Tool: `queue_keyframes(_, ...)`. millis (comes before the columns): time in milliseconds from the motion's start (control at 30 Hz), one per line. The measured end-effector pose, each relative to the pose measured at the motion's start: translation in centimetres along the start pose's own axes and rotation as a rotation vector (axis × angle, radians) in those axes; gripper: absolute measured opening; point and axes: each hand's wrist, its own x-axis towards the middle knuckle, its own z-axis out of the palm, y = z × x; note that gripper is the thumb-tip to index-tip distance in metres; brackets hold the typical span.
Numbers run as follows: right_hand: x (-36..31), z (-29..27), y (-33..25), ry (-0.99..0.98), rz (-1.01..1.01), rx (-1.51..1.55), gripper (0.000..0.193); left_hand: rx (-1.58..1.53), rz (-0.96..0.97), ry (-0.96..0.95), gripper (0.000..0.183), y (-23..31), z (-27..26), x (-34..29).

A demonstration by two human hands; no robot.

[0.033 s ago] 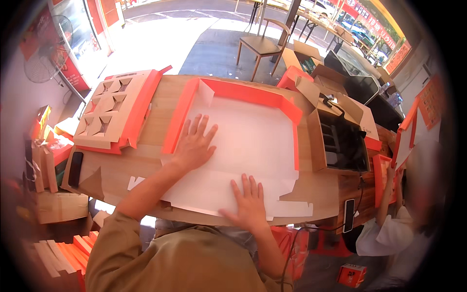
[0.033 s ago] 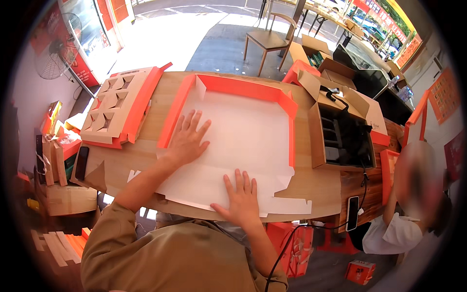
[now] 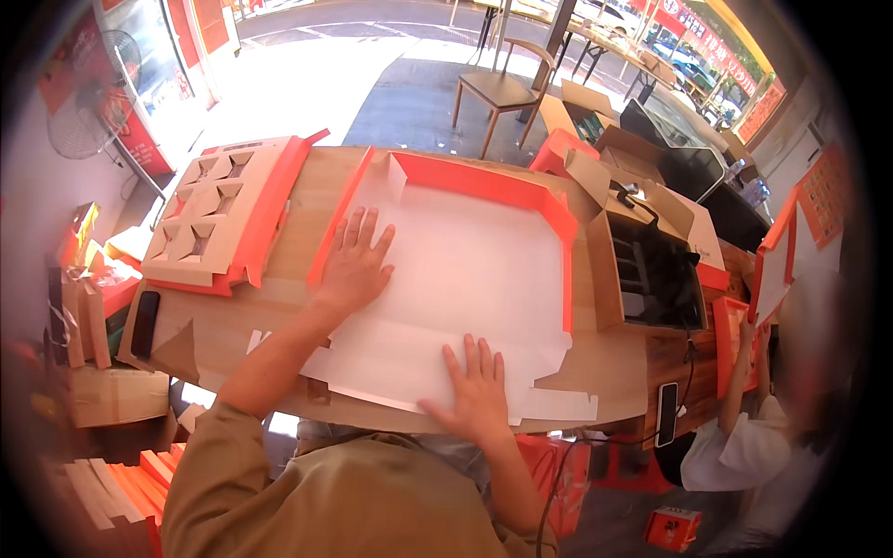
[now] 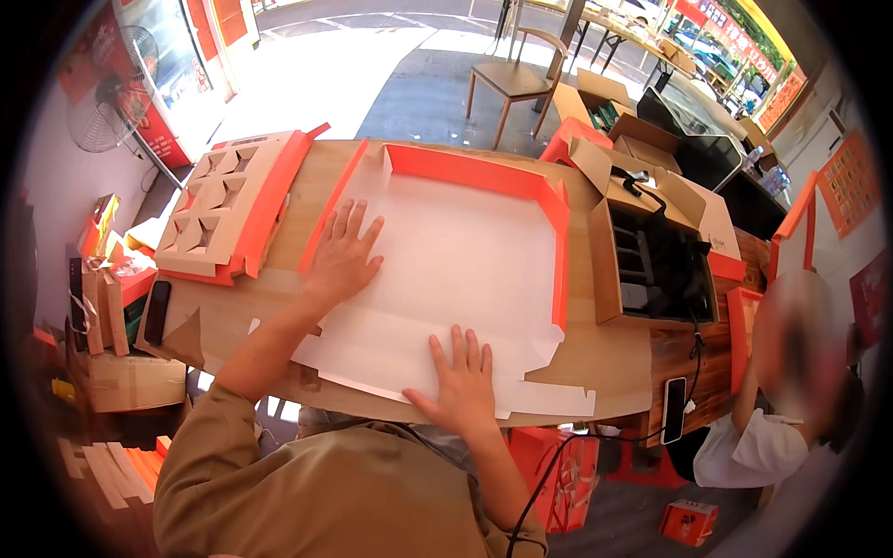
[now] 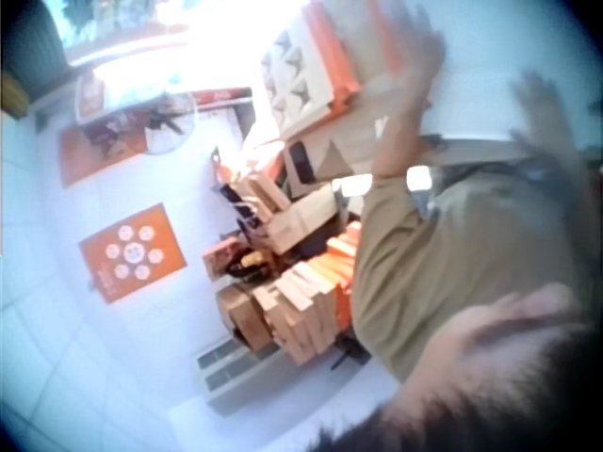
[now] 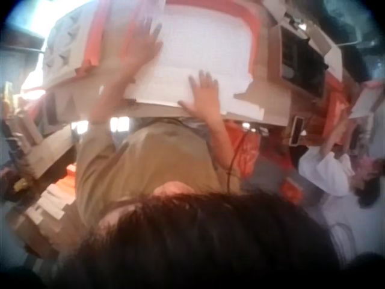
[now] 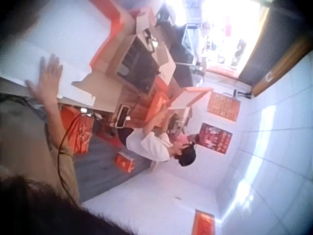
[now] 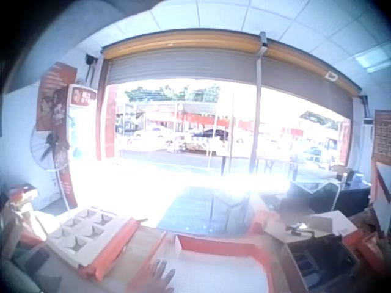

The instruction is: The person assembles cardboard gift boxes by folding the sides and inserting cardboard dividers into the main box frame.

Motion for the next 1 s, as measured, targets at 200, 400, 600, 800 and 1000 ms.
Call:
queue_keyframes(200,-0.1,-0.3,-0.1,0.019,0.004,0.037,0.091,-0.045,-0.304,-0.135,0.070,-7.2,0.9,-1.4)
queue_keyframes(400,0.0,-0.2,2.6,0.033,0.001,0.136,0.089,-0.108,-0.430,-0.129,0.084,-7.7,2.0,-2.3)
queue_keyframes(600,-0.2,-1.3,5.5,0.267,0.247,0.119,0.095,-0.117,-0.469,-0.196,0.098,-6.3,0.0,-2.4)
queue_keyframes(800,0.5,-2.4,9.4,0.386,0.337,-0.138,0.095,-0.136,-0.461,-0.196,0.100,-6.4,-0.2,-2.2)
queue_keyframes(1000,1.4,-4.5,10.7,0.204,0.397,-0.399,0.095,-0.153,-0.439,-0.168,0.097,-6.4,-0.3,-2.5)
